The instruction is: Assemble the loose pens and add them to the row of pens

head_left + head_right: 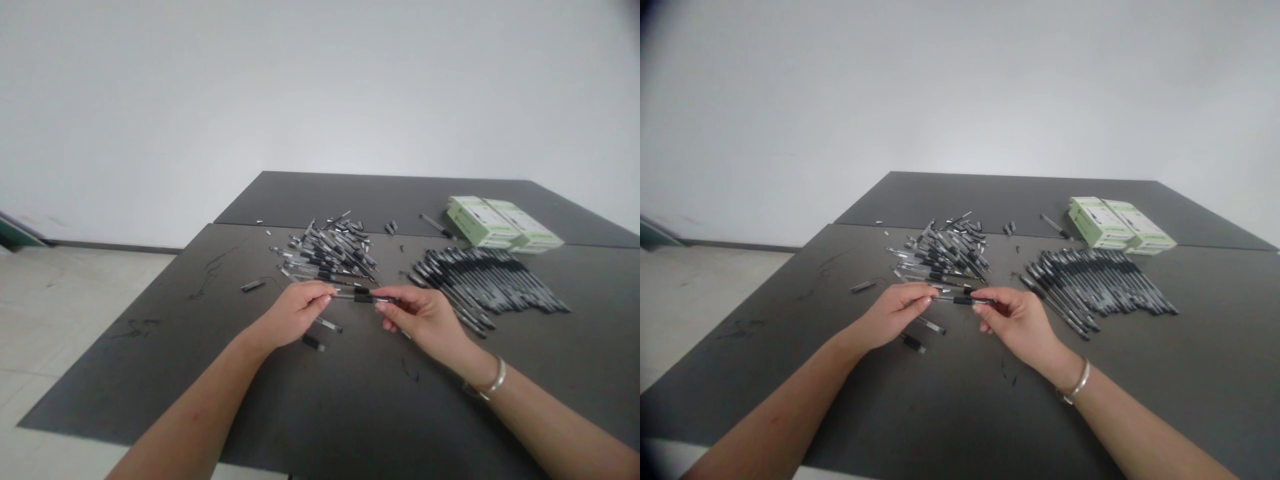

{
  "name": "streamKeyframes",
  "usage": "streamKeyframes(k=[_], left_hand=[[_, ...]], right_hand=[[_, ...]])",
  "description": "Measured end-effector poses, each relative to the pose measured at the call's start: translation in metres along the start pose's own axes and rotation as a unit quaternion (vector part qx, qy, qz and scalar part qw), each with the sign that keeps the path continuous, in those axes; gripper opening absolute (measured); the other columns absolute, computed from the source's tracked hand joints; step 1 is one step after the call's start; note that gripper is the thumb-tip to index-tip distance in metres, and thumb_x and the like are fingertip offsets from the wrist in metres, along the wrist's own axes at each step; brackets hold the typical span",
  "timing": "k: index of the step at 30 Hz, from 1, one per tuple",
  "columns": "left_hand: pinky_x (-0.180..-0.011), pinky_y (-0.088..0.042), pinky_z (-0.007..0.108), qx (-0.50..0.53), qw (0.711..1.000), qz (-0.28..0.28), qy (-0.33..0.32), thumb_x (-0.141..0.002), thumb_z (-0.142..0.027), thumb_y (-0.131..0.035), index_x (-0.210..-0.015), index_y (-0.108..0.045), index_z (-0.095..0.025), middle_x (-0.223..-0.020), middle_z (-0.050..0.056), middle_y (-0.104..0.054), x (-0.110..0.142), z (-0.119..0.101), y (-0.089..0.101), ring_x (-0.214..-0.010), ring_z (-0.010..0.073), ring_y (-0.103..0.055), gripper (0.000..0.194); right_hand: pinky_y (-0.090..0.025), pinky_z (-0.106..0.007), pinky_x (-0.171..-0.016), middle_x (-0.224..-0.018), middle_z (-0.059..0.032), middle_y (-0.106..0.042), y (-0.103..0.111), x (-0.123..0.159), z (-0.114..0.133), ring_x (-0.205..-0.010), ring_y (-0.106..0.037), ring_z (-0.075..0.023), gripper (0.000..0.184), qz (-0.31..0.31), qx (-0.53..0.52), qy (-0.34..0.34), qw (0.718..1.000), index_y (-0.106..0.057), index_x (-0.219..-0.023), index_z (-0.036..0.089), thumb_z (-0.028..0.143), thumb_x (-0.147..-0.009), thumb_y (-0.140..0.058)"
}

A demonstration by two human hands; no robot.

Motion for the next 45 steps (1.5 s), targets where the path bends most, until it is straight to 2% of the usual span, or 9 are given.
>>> streamKeyframes(k=[10, 18, 21, 25, 27, 30, 33, 37, 45], left_hand=[[-0.086, -0.046, 0.027, 0.001, 1.0, -0.003, 0.008, -0.089, -0.021, -0.048, -0.098, -0.069, -0.013, -0.101, 0.008, -0.071, -0.001, -0.001, -0.003, -0.093, 0.0178, -0.065, 0.024], [-0.084, -0.047, 0.026, 0.017, 0.999, 0.044, -0.01, -0.092, -0.025, -0.046, -0.108, -0.066, -0.015, -0.103, 0.006, -0.07, 0.0, -0.007, -0.011, -0.093, 0.0159, -0.064, 0.027], [-0.082, -0.047, 0.026, 0.015, 0.999, 0.029, -0.006, -0.09, -0.024, -0.051, -0.108, -0.066, -0.016, -0.103, 0.005, -0.07, -0.001, -0.005, -0.007, -0.092, 0.0159, -0.064, 0.025], [-0.077, -0.047, 0.024, -0.01, 1.0, -0.01, 0.013, -0.088, -0.022, -0.052, -0.102, -0.068, -0.017, -0.097, 0.004, -0.071, -0.001, 0.0, 0.002, -0.086, 0.015, -0.064, 0.022], [-0.077, -0.047, 0.024, -0.019, 0.999, -0.02, 0.017, -0.088, -0.022, -0.051, -0.1, -0.069, -0.017, -0.096, 0.003, -0.072, -0.002, 0.002, 0.005, -0.085, 0.0146, -0.064, 0.021], [-0.079, -0.047, 0.024, -0.025, 0.999, -0.03, 0.016, -0.088, -0.021, -0.051, -0.097, -0.069, -0.017, -0.095, 0.003, -0.072, -0.002, 0.004, 0.007, -0.086, 0.0144, -0.065, 0.021], [-0.079, -0.047, 0.025, -0.035, 0.999, -0.033, 0.016, -0.089, -0.022, -0.051, -0.096, -0.07, -0.018, -0.094, 0.003, -0.072, -0.002, 0.005, 0.007, -0.086, 0.015, -0.065, 0.021], [-0.08, -0.048, 0.026, -0.042, 0.998, -0.035, 0.021, -0.088, -0.023, -0.051, -0.095, -0.071, -0.018, -0.094, 0.004, -0.072, -0.002, 0.008, 0.007, -0.085, 0.0157, -0.065, 0.022], [-0.082, -0.049, 0.028, -0.046, 0.998, -0.031, 0.03, -0.088, -0.022, -0.049, -0.092, -0.07, -0.018, -0.094, 0.004, -0.072, -0.002, 0.008, 0.008, -0.085, 0.0164, -0.065, 0.022]], right_hand=[[-0.048, -0.022, -0.049, -0.056, -0.0006, -0.065, -0.002, -0.003, -0.004, -0.048, -0.057, -0.0101, 0.029, 0.0, -0.069, -0.014, 0.998, -0.068, -0.097, 0.013, 0.034, -0.077, -0.07], [-0.048, -0.02, -0.051, -0.065, -0.0001, -0.066, -0.02, -0.004, -0.013, -0.055, -0.058, -0.0092, 0.029, 0.056, -0.236, -0.05, 0.969, -0.068, -0.1, 0.017, 0.029, -0.075, -0.075], [-0.045, -0.019, -0.049, -0.062, 0.0007, -0.063, -0.014, -0.007, -0.01, -0.053, -0.055, -0.0081, 0.027, 0.033, -0.266, -0.06, 0.961, -0.069, -0.095, 0.016, 0.029, -0.074, -0.076], [-0.043, -0.018, -0.047, -0.065, 0.0002, -0.062, 0.018, -0.011, -0.006, -0.053, -0.054, -0.0079, 0.024, -0.06, -0.266, -0.045, 0.961, -0.066, -0.083, 0.015, 0.037, -0.075, -0.073], [-0.041, -0.018, -0.045, -0.061, 0.0011, -0.059, 0.036, -0.013, -0.003, -0.053, -0.054, -0.0091, 0.028, -0.092, -0.228, -0.035, 0.969, -0.063, -0.08, 0.016, 0.044, -0.079, -0.068], [-0.036, -0.02, -0.04, -0.053, 0.0016, -0.055, 0.055, -0.016, -0.002, -0.046, -0.05, -0.0101, 0.037, -0.069, -0.113, -0.056, 0.99, -0.06, -0.081, 0.017, 0.053, -0.086, -0.054], [-0.036, -0.023, -0.041, -0.051, 0.0019, -0.056, 0.074, -0.021, -0.004, -0.041, -0.049, -0.0114, 0.036, -0.041, 0.115, -0.077, 0.99, -0.057, -0.078, 0.018, 0.053, -0.085, -0.053], [-0.036, -0.026, -0.051, -0.057, -0.0011, -0.061, 0.095, -0.027, -0.009, -0.053, -0.057, -0.0166, 0.032, -0.053, 0.429, -0.042, 0.901, -0.059, -0.072, 0.02, 0.049, -0.084, -0.053], [-0.036, -0.027, -0.054, -0.068, -0.0065, -0.067, 0.081, -0.028, -0.037, -0.064, -0.063, -0.0199, 0.027, 0.023, 0.56, -0.043, 0.827, -0.062, -0.073, 0.02, 0.044, -0.084, -0.054]])
Point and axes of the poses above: each hand's wrist, its own x-axis away from the middle knuckle, its own y-axis out of the back of the hand, z = x × y, the point moved 7 cm from there along -x, towards the middle knuckle
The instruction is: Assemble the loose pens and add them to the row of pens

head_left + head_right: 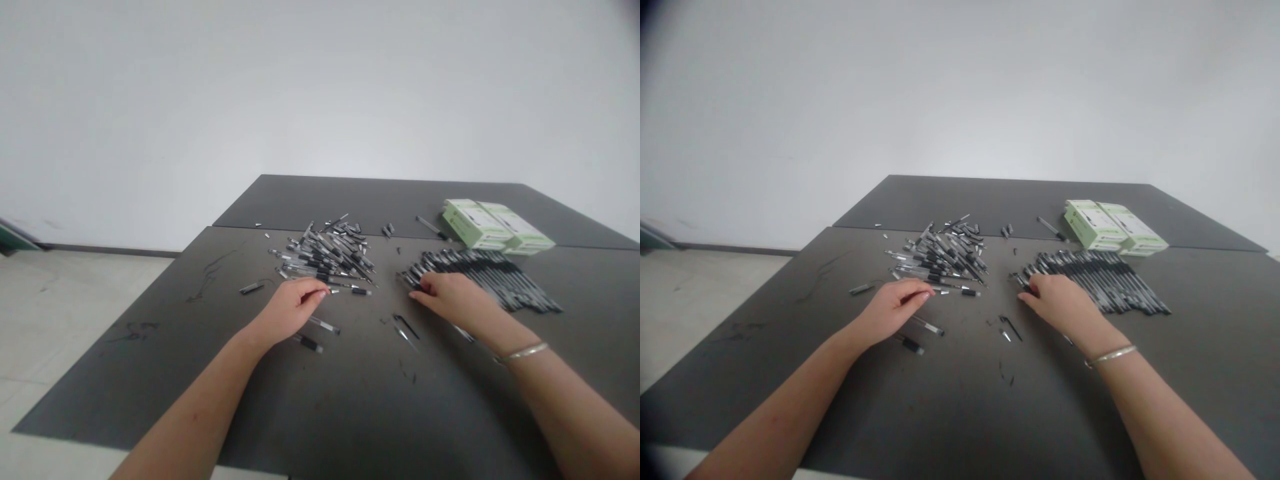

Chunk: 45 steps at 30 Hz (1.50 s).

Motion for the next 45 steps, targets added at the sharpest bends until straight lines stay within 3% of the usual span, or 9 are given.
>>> streamKeyframes(k=[11, 21, 31, 39, 43, 45], left_hand=[[-0.082, -0.049, 0.027, 0.005, 1.0, 0.0, 0.002, -0.088, -0.022, -0.05, -0.091, -0.07, -0.017, -0.093, 0.004, -0.072, 0.001, 0.001, 0.0, -0.085, 0.0164, -0.065, 0.021], [-0.084, -0.049, 0.029, 0.007, 1.0, -0.002, 0.003, -0.089, -0.022, -0.049, -0.091, -0.07, -0.017, -0.094, 0.005, -0.072, 0.001, 0.002, 0.0, -0.086, 0.0168, -0.065, 0.021], [-0.083, -0.049, 0.029, -0.006, 1.0, -0.006, 0.003, -0.088, -0.024, -0.05, -0.091, -0.07, -0.018, -0.092, 0.004, -0.072, 0.001, 0.004, 0.0, -0.085, 0.0169, -0.065, 0.022], [-0.079, -0.049, 0.029, -0.017, 1.0, -0.004, 0.015, -0.089, -0.025, -0.05, -0.092, -0.07, -0.018, -0.093, 0.005, -0.073, 0.001, 0.008, -0.002, -0.086, 0.0177, -0.065, 0.022], [-0.079, -0.049, 0.03, -0.016, 1.0, -0.005, 0.011, -0.089, -0.025, -0.05, -0.093, -0.07, -0.018, -0.092, 0.005, -0.073, 0.001, 0.009, -0.002, -0.085, 0.0181, -0.065, 0.022], [-0.079, -0.049, 0.03, -0.018, 1.0, -0.01, 0.012, -0.089, -0.025, -0.05, -0.092, -0.071, -0.018, -0.093, 0.005, -0.073, 0.001, 0.01, -0.002, -0.085, 0.0183, -0.065, 0.022]], right_hand=[[-0.038, -0.031, -0.059, -0.078, -0.0112, -0.069, -0.006, -0.004, -0.011, -0.075, -0.067, -0.0261, 0.028, 0.016, 0.084, -0.023, 0.996, -0.058, -0.08, 0.018, 0.042, -0.091, -0.046], [-0.04, -0.031, -0.065, -0.08, -0.0135, -0.069, -0.011, -0.01, -0.022, -0.077, -0.067, -0.0255, 0.023, -0.01, 0.098, -0.009, 0.995, -0.058, -0.08, 0.016, 0.033, -0.091, -0.046], [-0.041, -0.032, -0.065, -0.083, -0.0138, -0.068, -0.009, -0.011, -0.027, -0.077, -0.066, -0.0257, 0.014, -0.043, 0.11, -0.041, 0.992, -0.056, -0.086, 0.015, 0.027, -0.089, -0.05], [-0.044, -0.032, -0.067, -0.085, -0.0149, -0.069, -0.004, -0.013, 0.002, -0.08, -0.067, -0.0261, 0.014, -0.021, 0.092, -0.007, 0.996, -0.056, -0.09, 0.014, 0.026, -0.088, -0.05], [-0.048, -0.034, -0.075, -0.091, -0.0148, -0.068, 0.006, -0.02, 0.039, -0.084, -0.066, -0.0254, 0.021, -0.037, 0.047, 0.066, 0.996, -0.06, -0.092, 0.014, 0.028, -0.091, -0.045], [-0.047, -0.035, -0.085, -0.104, -0.0153, -0.067, 0.013, -0.029, 0.063, -0.093, -0.065, -0.0255, 0.027, -0.064, 0.003, 0.13, 0.99, -0.061, -0.104, 0.012, 0.027, -0.092, -0.042]])
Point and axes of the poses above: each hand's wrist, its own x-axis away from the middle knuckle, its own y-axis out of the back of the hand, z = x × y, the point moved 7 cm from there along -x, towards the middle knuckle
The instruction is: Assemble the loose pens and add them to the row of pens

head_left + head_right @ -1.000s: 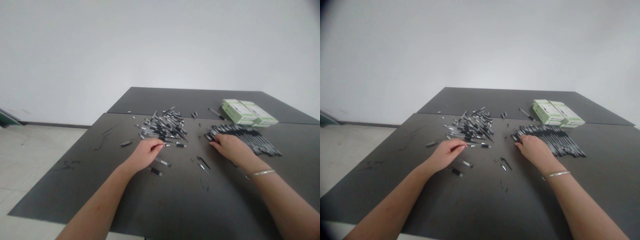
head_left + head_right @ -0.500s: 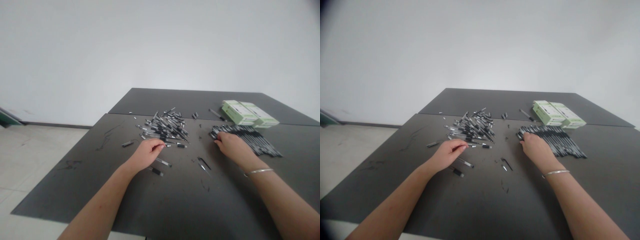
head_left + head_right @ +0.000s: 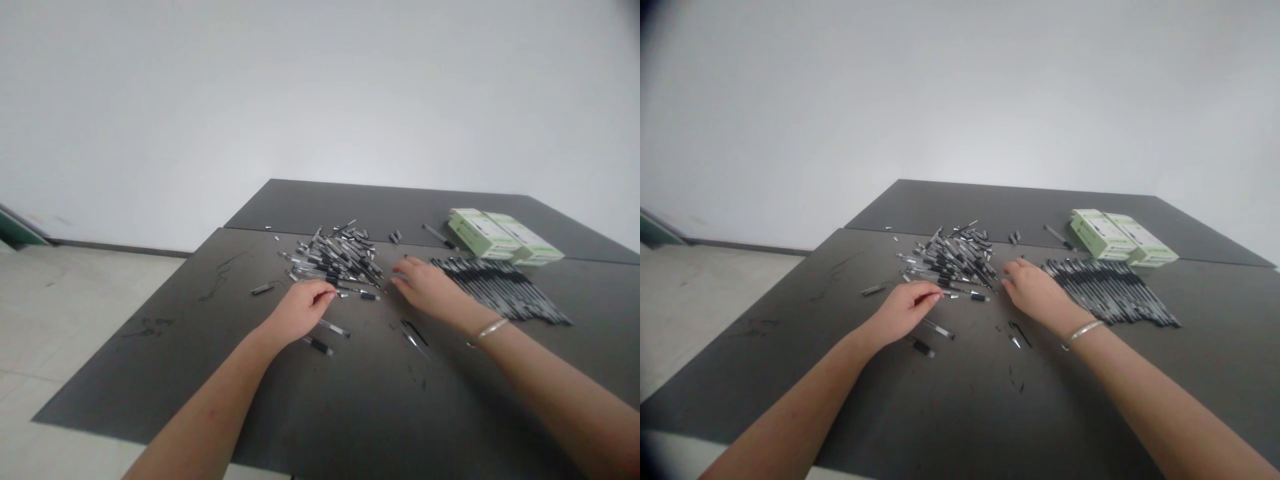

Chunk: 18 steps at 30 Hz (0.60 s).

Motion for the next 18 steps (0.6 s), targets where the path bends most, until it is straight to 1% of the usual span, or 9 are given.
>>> streamKeyframes(k=[2, 3, 4, 7, 9, 11, 13, 15, 18], left_hand=[[-0.079, -0.049, 0.029, -0.003, 1.0, -0.005, 0.004, -0.088, -0.025, -0.05, -0.092, -0.071, -0.018, -0.093, 0.005, -0.072, 0.0, 0.002, 0.001, -0.085, 0.0185, -0.065, 0.022], [-0.078, -0.049, 0.029, -0.006, 1.0, -0.009, 0.006, -0.088, -0.025, -0.05, -0.092, -0.071, -0.018, -0.093, 0.005, -0.072, 0.0, 0.003, 0.001, -0.085, 0.0186, -0.065, 0.022], [-0.078, -0.049, 0.029, -0.009, 1.0, -0.01, 0.008, -0.088, -0.025, -0.05, -0.092, -0.071, -0.018, -0.093, 0.005, -0.072, 0.0, 0.004, 0.002, -0.086, 0.0187, -0.065, 0.022], [-0.078, -0.049, 0.029, -0.018, 1.0, -0.011, 0.01, -0.089, -0.025, -0.049, -0.092, -0.07, -0.018, -0.093, 0.005, -0.072, 0.0, 0.005, 0.002, -0.085, 0.0187, -0.065, 0.023], [-0.077, -0.048, 0.028, -0.022, 1.0, -0.01, 0.01, -0.089, -0.024, -0.049, -0.092, -0.07, -0.018, -0.091, 0.005, -0.072, 0.0, 0.005, 0.002, -0.084, 0.0182, -0.065, 0.023], [-0.076, -0.048, 0.028, -0.027, 1.0, -0.009, 0.009, -0.089, -0.024, -0.048, -0.092, -0.069, -0.018, -0.09, 0.005, -0.072, 0.0, 0.005, 0.001, -0.083, 0.018, -0.065, 0.022], [-0.077, -0.047, 0.028, -0.034, 0.999, -0.007, 0.005, -0.089, -0.024, -0.048, -0.092, -0.069, -0.018, -0.09, 0.005, -0.071, 0.0, 0.005, 0.001, -0.083, 0.018, -0.065, 0.023], [-0.078, -0.047, 0.028, -0.04, 0.999, -0.002, 0.003, -0.09, -0.024, -0.047, -0.093, -0.069, -0.018, -0.091, 0.005, -0.071, 0.001, 0.005, 0.0, -0.085, 0.0183, -0.064, 0.023], [-0.078, -0.047, 0.028, -0.046, 0.999, 0.003, 0.002, -0.09, -0.023, -0.046, -0.092, -0.069, -0.017, -0.092, 0.005, -0.071, 0.001, 0.005, -0.001, -0.085, 0.0184, -0.064, 0.023]], right_hand=[[-0.044, -0.035, -0.097, -0.122, -0.0154, -0.061, 0.001, -0.019, 0.018, -0.11, -0.059, -0.0253, 0.033, -0.028, -0.05, 0.061, 0.996, -0.056, -0.119, 0.012, 0.025, -0.093, -0.041], [-0.04, -0.036, -0.102, -0.128, -0.0156, -0.058, -0.001, -0.029, 0.025, -0.119, -0.054, -0.0255, 0.037, -0.037, -0.067, 0.084, 0.994, -0.054, -0.124, 0.011, 0.024, -0.093, -0.041], [-0.038, -0.037, -0.105, -0.131, -0.016, -0.056, -0.005, -0.039, 0.03, -0.123, -0.051, -0.0256, 0.039, -0.042, -0.08, 0.097, 0.991, -0.052, -0.127, 0.01, 0.024, -0.093, -0.041], [-0.036, -0.037, -0.108, -0.135, -0.0177, -0.053, -0.02, -0.066, 0.04, -0.126, -0.049, -0.0245, 0.042, -0.034, -0.096, 0.12, 0.987, -0.05, -0.131, 0.006, 0.023, -0.094, -0.038], [-0.036, -0.038, -0.108, -0.135, -0.0165, -0.053, -0.028, -0.077, 0.047, -0.128, -0.047, -0.0236, 0.042, -0.034, -0.098, 0.131, 0.986, -0.05, -0.131, 0.008, 0.023, -0.095, -0.036], [-0.036, -0.038, -0.109, -0.135, -0.0153, -0.054, -0.032, -0.082, 0.053, -0.13, -0.045, -0.0234, 0.041, -0.035, -0.098, 0.143, 0.984, -0.052, -0.13, 0.01, 0.023, -0.095, -0.035], [-0.034, -0.039, -0.11, -0.136, -0.0163, -0.052, -0.034, -0.081, 0.059, -0.131, -0.044, -0.0243, 0.04, -0.035, -0.097, 0.157, 0.982, -0.055, -0.128, 0.009, 0.022, -0.095, -0.036], [-0.032, -0.04, -0.111, -0.136, -0.0182, -0.052, -0.034, -0.078, 0.064, -0.13, -0.043, -0.0252, 0.041, -0.035, -0.095, 0.172, 0.98, -0.056, -0.127, 0.007, 0.021, -0.094, -0.036], [-0.03, -0.039, -0.113, -0.133, -0.0179, -0.055, -0.035, -0.069, 0.07, -0.13, -0.044, -0.0246, 0.04, -0.034, -0.093, 0.195, 0.976, -0.056, -0.127, 0.005, 0.018, -0.094, -0.037]])
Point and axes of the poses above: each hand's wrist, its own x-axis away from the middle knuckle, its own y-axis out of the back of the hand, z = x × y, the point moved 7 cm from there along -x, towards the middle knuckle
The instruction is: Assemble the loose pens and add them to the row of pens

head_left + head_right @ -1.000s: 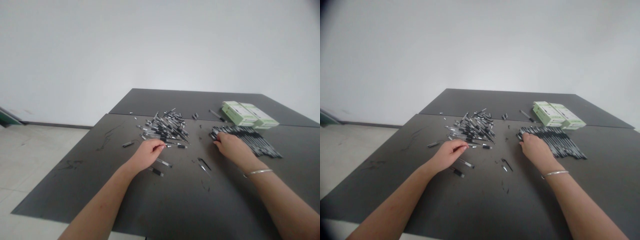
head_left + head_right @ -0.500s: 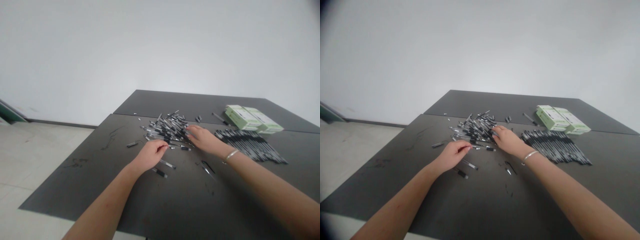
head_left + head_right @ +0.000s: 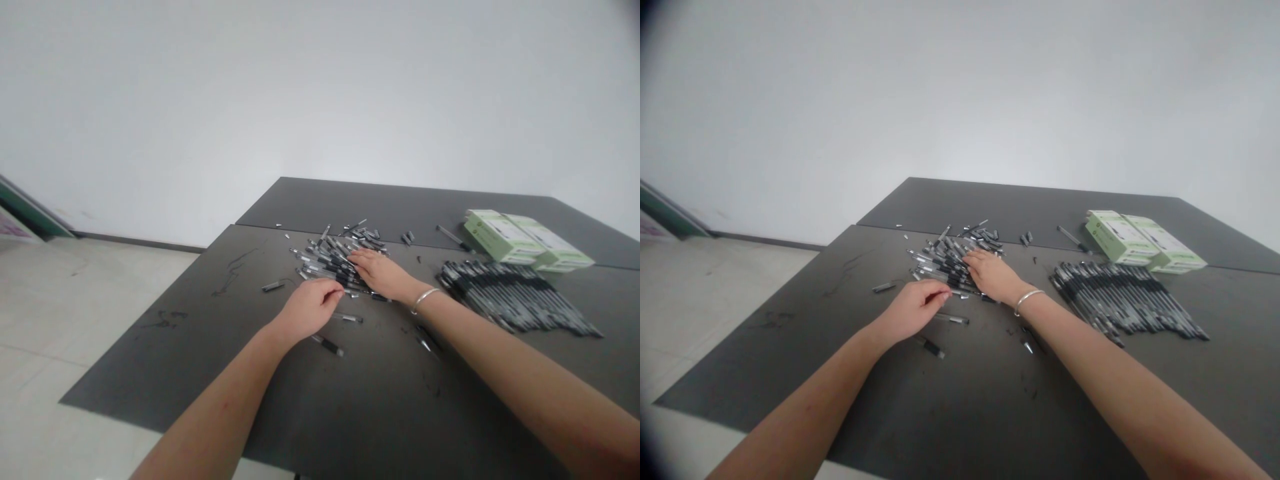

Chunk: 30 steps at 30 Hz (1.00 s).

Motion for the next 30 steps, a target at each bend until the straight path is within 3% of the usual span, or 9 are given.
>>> streamKeyframes(k=[11, 18, 24, 30], left_hand=[[-0.074, -0.046, 0.026, -0.014, 1.0, 0.001, 0.009, -0.089, -0.022, -0.047, -0.089, -0.069, -0.018, -0.09, 0.004, -0.071, -0.002, 0.003, -0.002, -0.081, 0.017, -0.064, 0.022], [-0.078, -0.046, 0.027, -0.006, 1.0, -0.01, 0.005, -0.09, -0.024, -0.046, -0.092, -0.069, -0.019, -0.092, 0.003, -0.072, -0.002, 0.006, -0.002, -0.086, 0.0176, -0.064, 0.023], [-0.077, -0.046, 0.027, -0.008, 1.0, -0.001, 0.016, -0.09, -0.025, -0.046, -0.092, -0.069, -0.019, -0.093, 0.004, -0.072, -0.001, 0.006, -0.002, -0.086, 0.0183, -0.064, 0.024], [-0.076, -0.046, 0.027, -0.009, 1.0, -0.003, 0.022, -0.09, -0.026, -0.046, -0.092, -0.069, -0.019, -0.093, 0.004, -0.071, -0.001, 0.008, -0.002, -0.086, 0.0185, -0.064, 0.024]], right_hand=[[-0.036, -0.043, -0.109, -0.13, -0.0157, -0.058, -0.002, 0.03, 0.009, -0.126, -0.049, -0.0252, 0.039, -0.019, 0.004, 0.022, 1.0, -0.057, -0.126, 0.009, 0.017, -0.093, -0.039], [-0.04, -0.04, -0.105, -0.122, -0.0123, -0.064, 0.014, 0.048, 0.021, -0.116, -0.054, -0.0238, 0.034, -0.025, -0.023, 0.005, 0.999, -0.063, -0.118, 0.01, 0.013, -0.09, -0.045], [-0.045, -0.036, -0.094, -0.106, -0.0088, -0.069, 0.025, 0.058, 0.025, -0.101, -0.058, -0.0216, 0.022, -0.04, -0.053, -0.041, 0.997, -0.068, -0.103, 0.015, 0.018, -0.088, -0.052], [-0.044, -0.033, -0.083, -0.087, -0.0074, -0.067, 0.023, 0.057, 0.017, -0.09, -0.057, -0.022, 0.01, -0.029, -0.011, -0.118, 0.993, -0.066, -0.084, 0.017, 0.025, -0.082, -0.059]])
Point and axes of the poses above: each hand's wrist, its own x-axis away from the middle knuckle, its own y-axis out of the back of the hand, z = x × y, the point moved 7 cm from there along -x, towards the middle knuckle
